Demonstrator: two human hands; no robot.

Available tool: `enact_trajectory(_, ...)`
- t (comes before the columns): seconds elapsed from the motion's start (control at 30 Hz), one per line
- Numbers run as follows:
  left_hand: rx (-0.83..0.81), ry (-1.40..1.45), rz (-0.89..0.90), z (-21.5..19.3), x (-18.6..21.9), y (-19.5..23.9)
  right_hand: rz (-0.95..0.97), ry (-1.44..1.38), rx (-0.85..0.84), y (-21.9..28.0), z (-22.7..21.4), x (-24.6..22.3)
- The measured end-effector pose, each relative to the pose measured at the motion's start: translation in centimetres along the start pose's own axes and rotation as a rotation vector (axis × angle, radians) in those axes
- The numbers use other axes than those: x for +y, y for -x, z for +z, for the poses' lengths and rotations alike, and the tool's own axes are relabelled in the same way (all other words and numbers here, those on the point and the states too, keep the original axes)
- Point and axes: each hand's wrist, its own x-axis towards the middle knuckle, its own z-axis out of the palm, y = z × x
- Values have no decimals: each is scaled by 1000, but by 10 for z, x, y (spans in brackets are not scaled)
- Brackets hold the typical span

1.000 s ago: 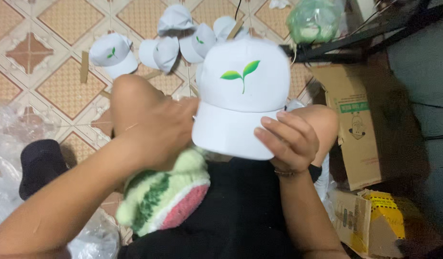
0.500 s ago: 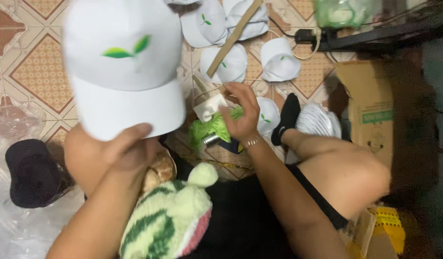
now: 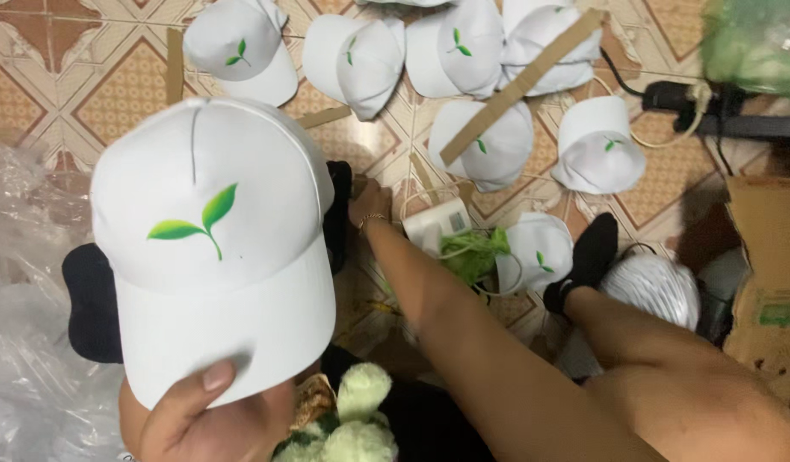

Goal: The person sits on the floor and processes white baseball caps. They use a hairdryer to heat the caps, spray them with an aerosol can, and wipe the interior with a watermelon-patterned cloth. The person repeats this sequence on multiple caps, handling them one at a time.

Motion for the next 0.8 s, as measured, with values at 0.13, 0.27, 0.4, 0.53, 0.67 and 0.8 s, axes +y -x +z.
enact_trajectory(0.13,58,-175,-386,-38,6,-11,-120,97,-4,2,-13,6)
enact_trajectory(0.27,48,188,-508,-42,5,-3,-237,169,107,15,-19,41)
enact_trajectory(0.4,-28,199,-388,-17,5,10,-354,376,154,18,0,70)
enact_trajectory(0.53,-142,257,-188,23,0,5,-217,188,115,1,-2,63)
enact_trajectory(0.67,-164,265,-8,52,-6,14,-317,-405,313,-4,-60,32)
enact_trajectory(0.8,-397,307,23,51,-6,16,-232,-1166,200,35,-179,-13)
